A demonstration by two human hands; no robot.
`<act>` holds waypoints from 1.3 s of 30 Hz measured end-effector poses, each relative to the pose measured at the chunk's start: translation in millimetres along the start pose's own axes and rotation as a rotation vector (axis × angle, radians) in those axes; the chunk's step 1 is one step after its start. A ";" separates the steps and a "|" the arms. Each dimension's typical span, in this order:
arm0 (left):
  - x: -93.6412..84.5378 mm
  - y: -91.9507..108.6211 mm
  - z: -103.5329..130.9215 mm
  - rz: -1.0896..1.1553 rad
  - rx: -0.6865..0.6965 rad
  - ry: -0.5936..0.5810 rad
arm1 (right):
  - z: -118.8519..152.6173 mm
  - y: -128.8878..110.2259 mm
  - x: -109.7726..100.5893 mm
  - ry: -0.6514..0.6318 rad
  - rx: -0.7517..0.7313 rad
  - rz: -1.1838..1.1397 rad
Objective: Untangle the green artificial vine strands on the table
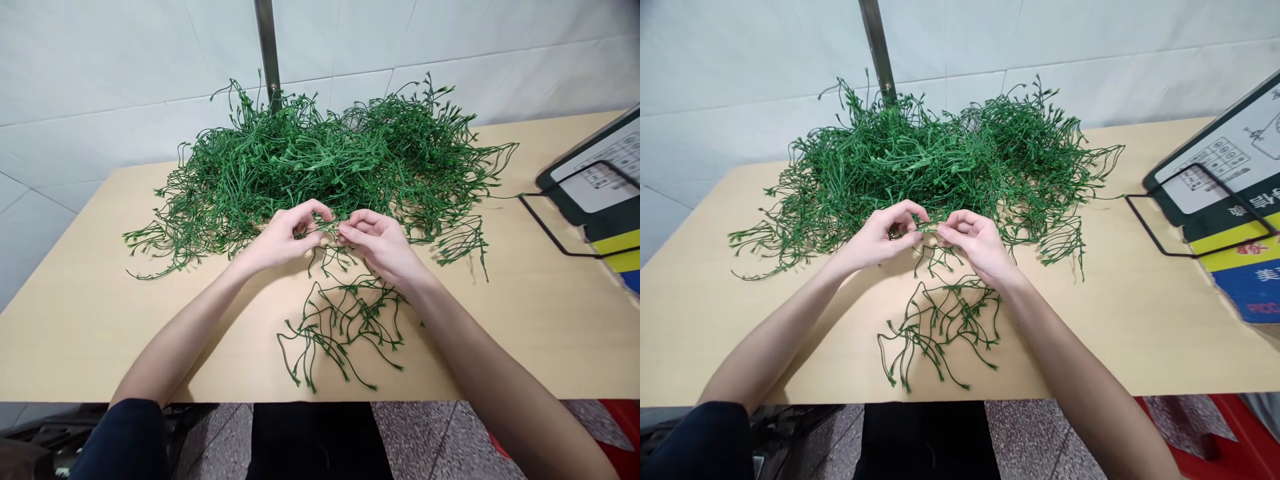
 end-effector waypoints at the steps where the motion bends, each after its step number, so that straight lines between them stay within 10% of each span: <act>1: 0.3 0.2 0.3 -0.041 0.023 0.014 | -0.5 0.8 0.0 0.003 -0.014 0.009; 28: 6.6 -6.6 0.9 -0.230 0.062 0.118 | 7.0 2.1 4.0 -0.030 -0.417 0.290; 39: 7.5 -5.0 0.7 -0.201 0.044 0.077 | 10.6 0.7 2.5 0.030 -0.943 0.687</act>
Point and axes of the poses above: each hand's wrist, its own z-axis away from the middle knuckle, its own x-axis out of the palm, y = z × x, the point moved 2 cm from there along -z, towards the middle knuckle, and after that the axes turned 8 degrees about y, right-handed, at the moved point
